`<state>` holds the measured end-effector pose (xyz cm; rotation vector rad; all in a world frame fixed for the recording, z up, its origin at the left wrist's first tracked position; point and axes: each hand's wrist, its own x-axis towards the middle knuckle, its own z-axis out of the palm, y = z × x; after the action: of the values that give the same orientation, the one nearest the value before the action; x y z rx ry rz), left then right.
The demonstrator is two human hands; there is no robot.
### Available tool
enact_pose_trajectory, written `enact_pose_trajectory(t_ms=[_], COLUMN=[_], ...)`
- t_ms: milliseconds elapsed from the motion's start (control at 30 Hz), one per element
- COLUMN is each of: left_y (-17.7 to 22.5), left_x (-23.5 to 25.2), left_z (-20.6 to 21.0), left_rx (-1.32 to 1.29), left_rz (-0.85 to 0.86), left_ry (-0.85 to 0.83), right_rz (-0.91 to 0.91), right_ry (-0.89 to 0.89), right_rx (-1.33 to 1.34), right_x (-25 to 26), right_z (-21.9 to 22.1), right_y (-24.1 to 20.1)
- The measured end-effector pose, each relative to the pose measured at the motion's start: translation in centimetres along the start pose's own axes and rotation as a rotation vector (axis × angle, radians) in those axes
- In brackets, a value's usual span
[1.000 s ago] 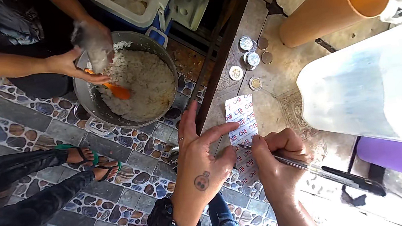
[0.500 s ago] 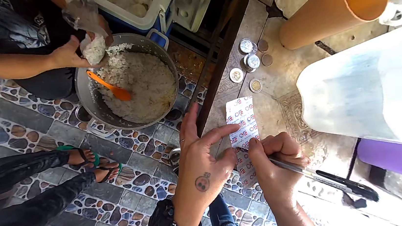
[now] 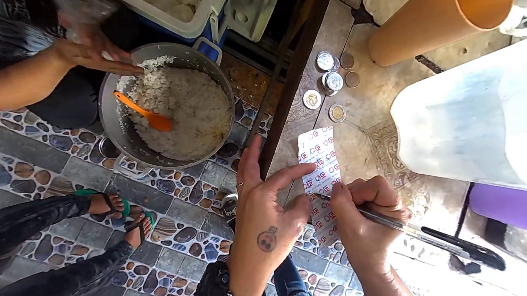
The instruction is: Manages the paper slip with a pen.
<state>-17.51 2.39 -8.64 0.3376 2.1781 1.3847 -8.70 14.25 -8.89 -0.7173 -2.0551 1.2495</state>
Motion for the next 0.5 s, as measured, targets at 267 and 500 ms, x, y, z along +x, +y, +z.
enact_pose_trajectory(t_ms=[267, 500], left_y=[0.03, 0.12], left_x=[-0.02, -0.04], left_z=[-0.03, 0.0], left_rx=[-0.018, 0.002], left_rz=[0.001, -0.002], left_ry=[-0.007, -0.004], right_rz=[-0.013, -0.007], right_ry=[-0.012, -0.002], right_rx=[-0.01, -0.01], right_x=[-0.05, 0.15], right_z=[-0.11, -0.15], right_y=[-0.05, -0.16])
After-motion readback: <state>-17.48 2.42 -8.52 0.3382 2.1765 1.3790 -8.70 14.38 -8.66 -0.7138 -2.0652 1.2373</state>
